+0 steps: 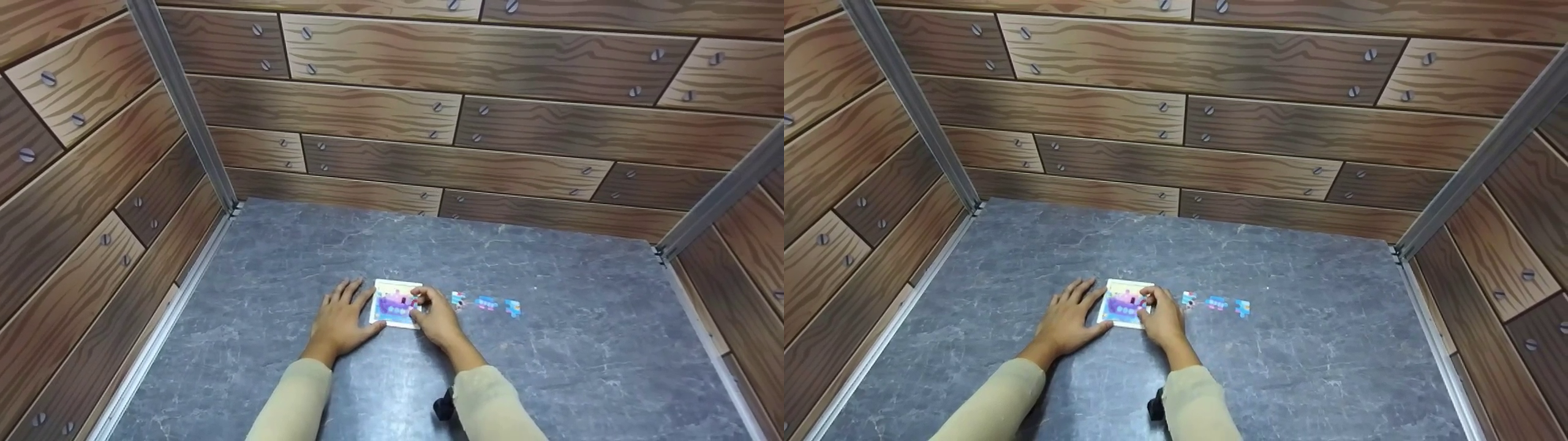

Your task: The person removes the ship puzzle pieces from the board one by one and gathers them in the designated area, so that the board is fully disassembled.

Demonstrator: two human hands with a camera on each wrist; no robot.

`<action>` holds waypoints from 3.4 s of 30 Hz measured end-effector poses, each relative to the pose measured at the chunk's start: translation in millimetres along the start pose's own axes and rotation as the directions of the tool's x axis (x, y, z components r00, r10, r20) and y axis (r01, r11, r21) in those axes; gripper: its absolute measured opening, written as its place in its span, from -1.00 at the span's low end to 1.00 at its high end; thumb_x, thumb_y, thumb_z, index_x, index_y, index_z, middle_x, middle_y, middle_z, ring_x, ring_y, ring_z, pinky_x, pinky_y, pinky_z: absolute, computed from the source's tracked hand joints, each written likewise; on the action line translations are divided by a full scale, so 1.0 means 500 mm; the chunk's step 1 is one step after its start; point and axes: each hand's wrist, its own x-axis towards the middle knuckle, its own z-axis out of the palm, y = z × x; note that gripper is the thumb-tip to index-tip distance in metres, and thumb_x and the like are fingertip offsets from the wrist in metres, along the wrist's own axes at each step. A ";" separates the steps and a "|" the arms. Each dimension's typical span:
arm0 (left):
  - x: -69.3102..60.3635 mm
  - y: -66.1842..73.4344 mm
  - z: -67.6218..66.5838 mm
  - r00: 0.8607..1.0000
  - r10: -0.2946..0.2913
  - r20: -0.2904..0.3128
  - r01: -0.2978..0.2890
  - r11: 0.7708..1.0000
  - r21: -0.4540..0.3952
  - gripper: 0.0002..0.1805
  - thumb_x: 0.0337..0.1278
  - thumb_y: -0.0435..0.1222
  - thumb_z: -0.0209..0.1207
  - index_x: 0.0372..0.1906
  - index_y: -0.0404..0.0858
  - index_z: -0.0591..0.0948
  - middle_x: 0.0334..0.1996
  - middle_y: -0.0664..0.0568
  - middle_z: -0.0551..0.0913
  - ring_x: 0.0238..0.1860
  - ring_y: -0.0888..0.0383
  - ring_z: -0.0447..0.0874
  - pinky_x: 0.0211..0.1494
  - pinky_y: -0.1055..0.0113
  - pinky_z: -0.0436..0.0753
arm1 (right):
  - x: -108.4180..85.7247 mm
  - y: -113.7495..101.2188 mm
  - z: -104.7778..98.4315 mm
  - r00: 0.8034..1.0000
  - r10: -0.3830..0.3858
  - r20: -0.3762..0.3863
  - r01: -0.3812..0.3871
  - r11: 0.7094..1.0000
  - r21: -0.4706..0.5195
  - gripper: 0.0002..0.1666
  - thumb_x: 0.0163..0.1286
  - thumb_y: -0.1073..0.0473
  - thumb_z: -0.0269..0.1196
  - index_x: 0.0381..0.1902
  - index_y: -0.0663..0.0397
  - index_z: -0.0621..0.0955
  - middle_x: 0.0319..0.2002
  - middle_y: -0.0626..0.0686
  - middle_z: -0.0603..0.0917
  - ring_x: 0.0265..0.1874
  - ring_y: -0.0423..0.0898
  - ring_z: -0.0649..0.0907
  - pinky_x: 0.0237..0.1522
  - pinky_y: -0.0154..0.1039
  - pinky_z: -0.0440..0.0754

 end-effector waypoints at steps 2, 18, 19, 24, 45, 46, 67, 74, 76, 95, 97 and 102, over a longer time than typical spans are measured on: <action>-0.002 -0.001 0.000 1.000 0.000 0.000 0.000 1.000 -0.003 0.00 0.21 0.60 0.04 0.67 0.25 0.35 0.75 0.07 0.22 0.77 -0.15 0.11 0.71 -0.35 0.23 | 0.001 0.000 0.003 1.000 0.000 -0.011 0.000 1.000 -0.001 -0.56 0.34 0.41 0.45 0.14 0.04 0.68 -0.10 0.05 0.63 -0.19 -0.12 0.53 -0.08 -0.27 0.49; -0.001 0.002 -0.004 1.000 0.006 -0.014 -0.006 1.000 -0.016 0.00 0.22 0.60 0.04 0.66 0.23 0.37 0.74 0.05 0.24 0.76 -0.15 0.12 0.70 -0.33 0.24 | -0.001 0.001 0.012 0.995 -0.010 -0.099 0.008 1.000 -0.025 -0.53 0.22 0.44 0.47 0.08 0.04 0.74 -0.23 -0.01 0.66 -0.30 -0.19 0.53 -0.18 -0.36 0.48; -0.001 0.001 -0.003 1.000 0.005 -0.014 -0.006 1.000 -0.014 0.00 0.22 0.60 0.04 0.66 0.24 0.37 0.74 0.05 0.24 0.77 -0.14 0.12 0.70 -0.33 0.24 | 0.000 0.001 0.013 0.995 -0.016 -0.096 0.013 1.000 -0.025 -0.52 0.22 0.44 0.47 0.10 0.04 0.74 -0.24 0.00 0.66 -0.31 -0.20 0.52 -0.19 -0.36 0.48; 0.000 -0.001 -0.003 1.000 0.012 -0.015 -0.012 1.000 -0.009 -0.01 0.22 0.58 0.06 0.67 0.23 0.37 0.74 0.05 0.24 0.76 -0.15 0.13 0.70 -0.34 0.24 | 0.000 0.000 0.012 0.997 -0.009 -0.074 0.007 1.000 -0.014 -0.49 0.25 0.44 0.47 0.16 0.05 0.72 -0.30 -0.01 0.67 -0.36 -0.22 0.51 -0.24 -0.38 0.46; -0.002 0.001 -0.001 1.000 0.007 -0.012 -0.007 1.000 -0.005 -0.01 0.24 0.60 0.01 0.66 0.21 0.37 0.73 0.03 0.26 0.76 -0.15 0.15 0.68 -0.36 0.28 | -0.001 -0.007 0.021 0.996 -0.015 -0.088 -0.006 0.974 -0.226 -0.51 0.28 0.09 0.59 0.16 -0.15 0.73 -0.36 -0.19 0.63 -0.42 -0.23 0.46 -0.03 -0.05 0.42; -0.002 0.001 -0.001 1.000 0.008 -0.014 -0.008 1.000 -0.007 -0.01 0.24 0.60 0.02 0.66 0.21 0.38 0.73 0.03 0.26 0.75 -0.15 0.15 0.67 -0.36 0.29 | 0.000 -0.008 0.021 0.996 -0.007 -0.084 -0.012 0.974 -0.228 -0.52 0.28 0.09 0.59 0.15 -0.15 0.72 -0.37 -0.18 0.62 -0.42 -0.22 0.47 -0.02 -0.03 0.42; 0.001 -0.005 0.004 1.000 0.017 -0.021 -0.017 1.000 0.007 -0.01 0.24 0.61 -0.01 0.66 0.24 0.37 0.72 0.03 0.26 0.75 -0.16 0.15 0.68 -0.29 0.29 | 0.003 -0.019 0.029 0.995 0.049 -0.088 -0.068 0.971 -0.227 -0.38 0.32 0.03 0.49 0.33 -0.23 0.62 -0.42 -0.18 0.53 -0.42 -0.17 0.49 0.03 -0.01 0.42; -0.001 -0.004 0.001 1.000 0.005 -0.007 -0.005 1.000 0.007 0.00 0.25 0.62 -0.04 0.67 0.25 0.35 0.73 0.04 0.25 0.76 -0.16 0.13 0.69 -0.33 0.26 | 0.000 -0.030 0.056 0.985 0.056 -0.165 -0.104 0.948 -0.299 -0.57 0.35 -0.15 0.47 0.13 -0.33 0.65 -0.38 -0.11 0.69 -0.18 0.01 0.70 0.00 0.05 0.40; -0.001 -0.003 0.001 1.000 0.006 -0.003 -0.006 1.000 0.006 0.00 0.25 0.62 -0.05 0.68 0.24 0.34 0.74 0.04 0.24 0.76 -0.16 0.12 0.70 -0.33 0.25 | -0.001 -0.032 0.063 0.980 0.051 -0.194 -0.112 0.940 -0.322 -0.62 0.35 -0.16 0.48 0.05 -0.33 0.66 -0.30 -0.08 0.77 -0.15 0.04 0.72 -0.02 0.06 0.40; -0.002 -0.007 0.003 1.000 0.013 -0.026 -0.013 1.000 -0.014 0.00 0.24 0.61 -0.01 0.68 0.25 0.34 0.72 0.04 0.27 0.75 -0.17 0.14 0.70 -0.33 0.26 | 0.004 -0.039 0.082 0.969 0.072 -0.238 -0.155 0.923 -0.353 -0.63 0.33 -0.12 0.55 -0.02 -0.27 0.65 -0.01 -0.03 0.85 -0.09 0.08 0.70 -0.01 0.11 0.37; -0.003 -0.009 0.005 1.000 0.014 -0.028 -0.014 1.000 -0.013 -0.01 0.23 0.60 0.01 0.67 0.25 0.35 0.72 0.04 0.28 0.75 -0.17 0.15 0.69 -0.31 0.27 | 0.006 -0.035 0.080 0.975 0.051 -0.216 -0.128 0.924 -0.359 -0.60 0.34 -0.10 0.55 0.04 -0.25 0.66 0.01 -0.02 0.86 -0.07 0.09 0.73 -0.01 0.10 0.36; -0.001 -0.006 0.002 1.000 0.012 -0.017 -0.012 1.000 -0.006 -0.02 0.24 0.60 0.01 0.67 0.25 0.36 0.72 0.05 0.27 0.74 -0.15 0.17 0.68 -0.31 0.29 | 0.016 -0.022 0.057 0.991 -0.061 -0.121 0.014 0.935 -0.354 -0.52 0.37 -0.04 0.52 0.17 -0.12 0.64 -0.01 0.10 0.87 -0.05 0.17 0.81 -0.06 0.04 0.38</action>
